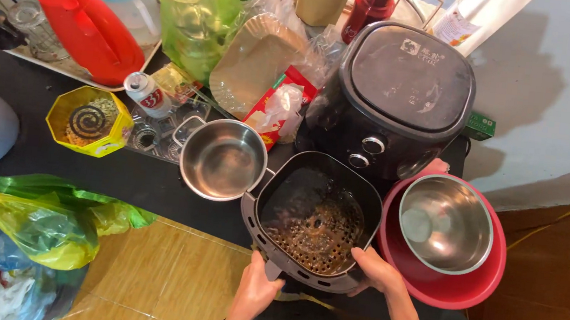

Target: Organizing various kitchen items including pots, pans, and appliances, and cleaning the sink area.

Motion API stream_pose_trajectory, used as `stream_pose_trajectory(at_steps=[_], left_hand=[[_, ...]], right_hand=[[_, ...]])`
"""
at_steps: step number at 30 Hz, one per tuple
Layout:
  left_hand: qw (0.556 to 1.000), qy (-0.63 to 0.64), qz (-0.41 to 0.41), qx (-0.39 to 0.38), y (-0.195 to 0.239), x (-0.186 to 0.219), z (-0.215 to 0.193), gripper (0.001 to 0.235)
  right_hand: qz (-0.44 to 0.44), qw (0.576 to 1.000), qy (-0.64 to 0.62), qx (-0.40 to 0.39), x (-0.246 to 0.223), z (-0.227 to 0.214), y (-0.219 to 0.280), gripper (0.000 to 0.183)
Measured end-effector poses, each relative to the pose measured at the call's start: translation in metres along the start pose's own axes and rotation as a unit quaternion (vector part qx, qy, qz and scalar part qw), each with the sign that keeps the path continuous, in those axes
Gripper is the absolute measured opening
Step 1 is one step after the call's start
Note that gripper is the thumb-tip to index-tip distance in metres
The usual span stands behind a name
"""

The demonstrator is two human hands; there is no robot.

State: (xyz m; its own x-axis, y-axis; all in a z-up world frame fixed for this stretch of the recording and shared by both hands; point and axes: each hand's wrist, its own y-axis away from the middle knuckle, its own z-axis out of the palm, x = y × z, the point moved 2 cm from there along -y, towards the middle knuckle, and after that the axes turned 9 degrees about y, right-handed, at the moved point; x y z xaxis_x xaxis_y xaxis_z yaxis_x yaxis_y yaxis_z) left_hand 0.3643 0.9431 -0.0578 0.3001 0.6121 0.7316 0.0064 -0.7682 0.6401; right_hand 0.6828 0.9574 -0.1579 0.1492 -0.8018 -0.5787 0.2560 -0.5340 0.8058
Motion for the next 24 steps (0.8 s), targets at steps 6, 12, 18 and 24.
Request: stream_pose_trajectory(at_steps=[6,12,18,24], left_hand=[[0.997,0.028,0.071,0.012,0.012,0.016,0.001,0.075],[0.997,0.041,0.063,0.032,0.017,0.041,0.014,0.083],[0.993,0.050,0.100,0.044,0.003,0.041,0.035,0.083],[0.995,0.062,0.082,0.013,-0.012,0.048,0.060,0.080]], right_hand=[[0.022,1.000,0.018,-0.003,-0.005,0.000,0.006,0.089],[-0.030,0.999,0.035,-0.013,-0.028,-0.013,0.008,0.082],[0.013,0.998,0.054,0.042,-0.037,-0.036,-0.013,0.069],[-0.072,0.988,0.078,0.116,-0.093,-0.042,0.043,0.065]])
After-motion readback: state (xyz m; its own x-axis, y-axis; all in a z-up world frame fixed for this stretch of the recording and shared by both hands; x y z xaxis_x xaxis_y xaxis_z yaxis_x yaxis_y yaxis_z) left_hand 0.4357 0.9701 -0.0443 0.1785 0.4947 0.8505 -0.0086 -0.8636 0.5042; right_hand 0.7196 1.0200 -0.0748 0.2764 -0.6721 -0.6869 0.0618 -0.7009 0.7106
